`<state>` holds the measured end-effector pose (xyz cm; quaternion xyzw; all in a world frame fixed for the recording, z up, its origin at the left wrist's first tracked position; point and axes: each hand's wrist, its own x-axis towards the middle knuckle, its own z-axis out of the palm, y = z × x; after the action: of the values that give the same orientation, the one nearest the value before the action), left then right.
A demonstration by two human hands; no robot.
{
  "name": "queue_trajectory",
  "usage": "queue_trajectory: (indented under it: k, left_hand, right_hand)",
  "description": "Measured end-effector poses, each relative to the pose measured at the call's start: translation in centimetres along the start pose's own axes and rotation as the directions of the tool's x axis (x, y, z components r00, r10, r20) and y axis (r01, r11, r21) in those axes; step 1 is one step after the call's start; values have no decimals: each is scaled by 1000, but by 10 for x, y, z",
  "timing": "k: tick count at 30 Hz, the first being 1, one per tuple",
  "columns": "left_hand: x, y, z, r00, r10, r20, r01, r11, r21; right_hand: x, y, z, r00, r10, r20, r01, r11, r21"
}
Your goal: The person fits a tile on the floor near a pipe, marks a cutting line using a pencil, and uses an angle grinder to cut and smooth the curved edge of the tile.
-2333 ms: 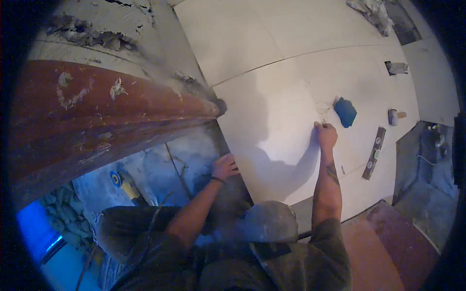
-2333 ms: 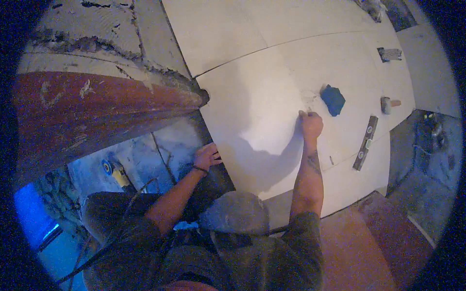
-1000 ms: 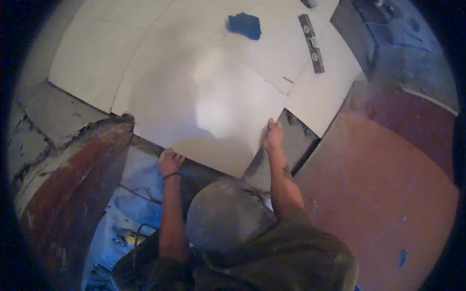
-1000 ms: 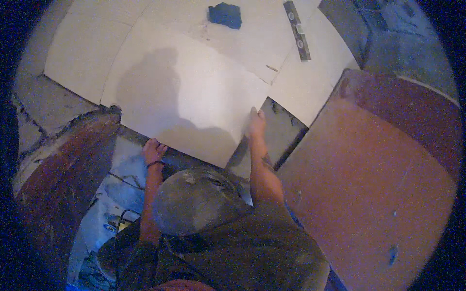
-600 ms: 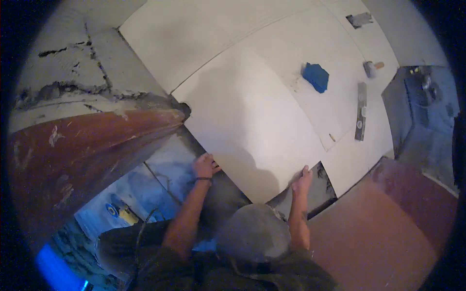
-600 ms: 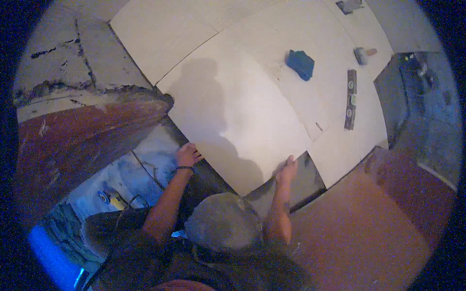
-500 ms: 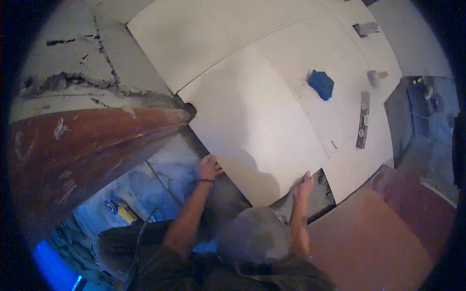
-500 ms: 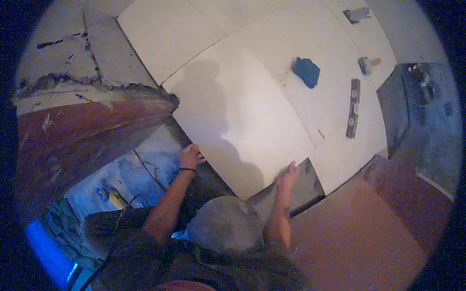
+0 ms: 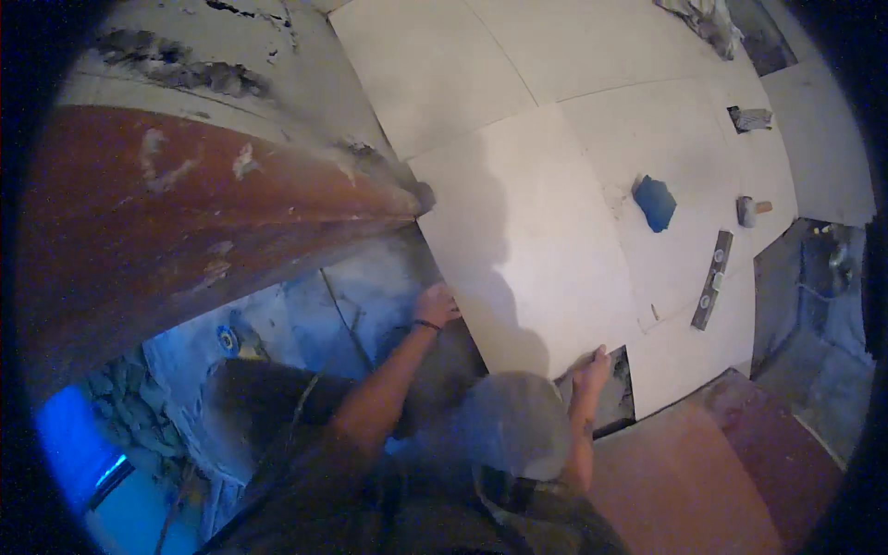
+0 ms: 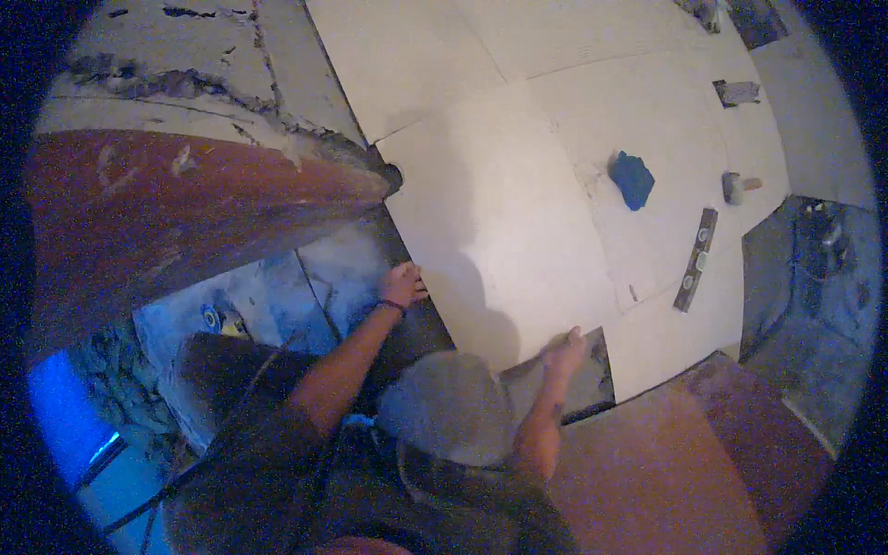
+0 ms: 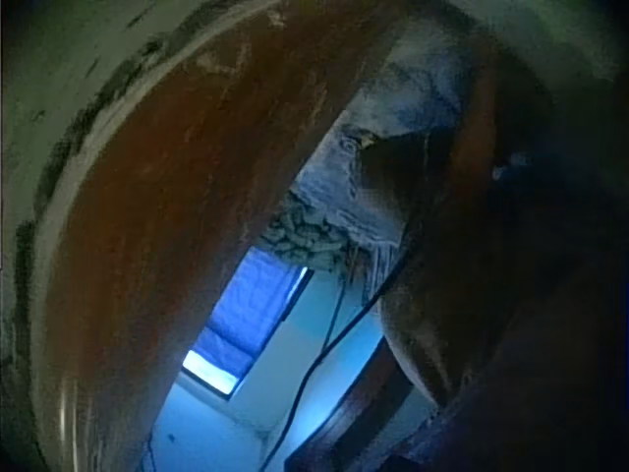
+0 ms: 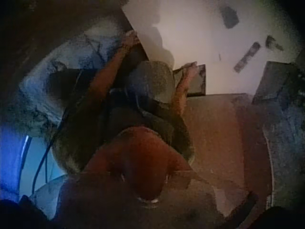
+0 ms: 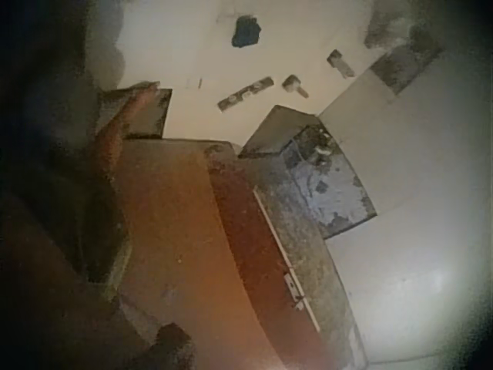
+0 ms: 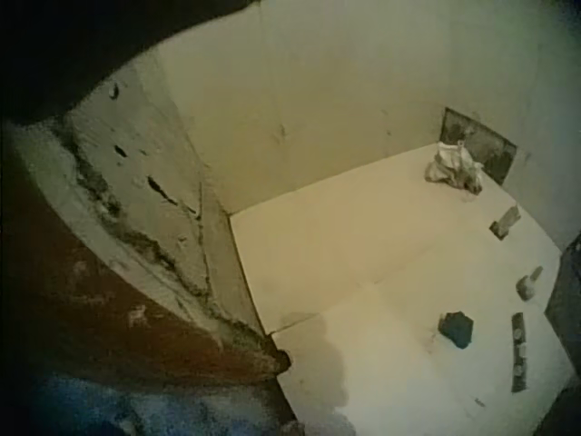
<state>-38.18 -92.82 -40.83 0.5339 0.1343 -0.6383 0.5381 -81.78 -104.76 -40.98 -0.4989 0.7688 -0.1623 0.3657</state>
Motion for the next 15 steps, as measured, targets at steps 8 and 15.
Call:
queue_trajectory:
  k: [8,15]
  left_hand:
    - [7,-2,-6,954,68,293,32,945,-325]
    - [10,-29,-24,978,-36,207,102,944,-315]
  right_hand:
    - [-25,-68,-15,945,205,254,-318,760,568]
    - [-11,-31,-10,970,210,120,-231,951,203]
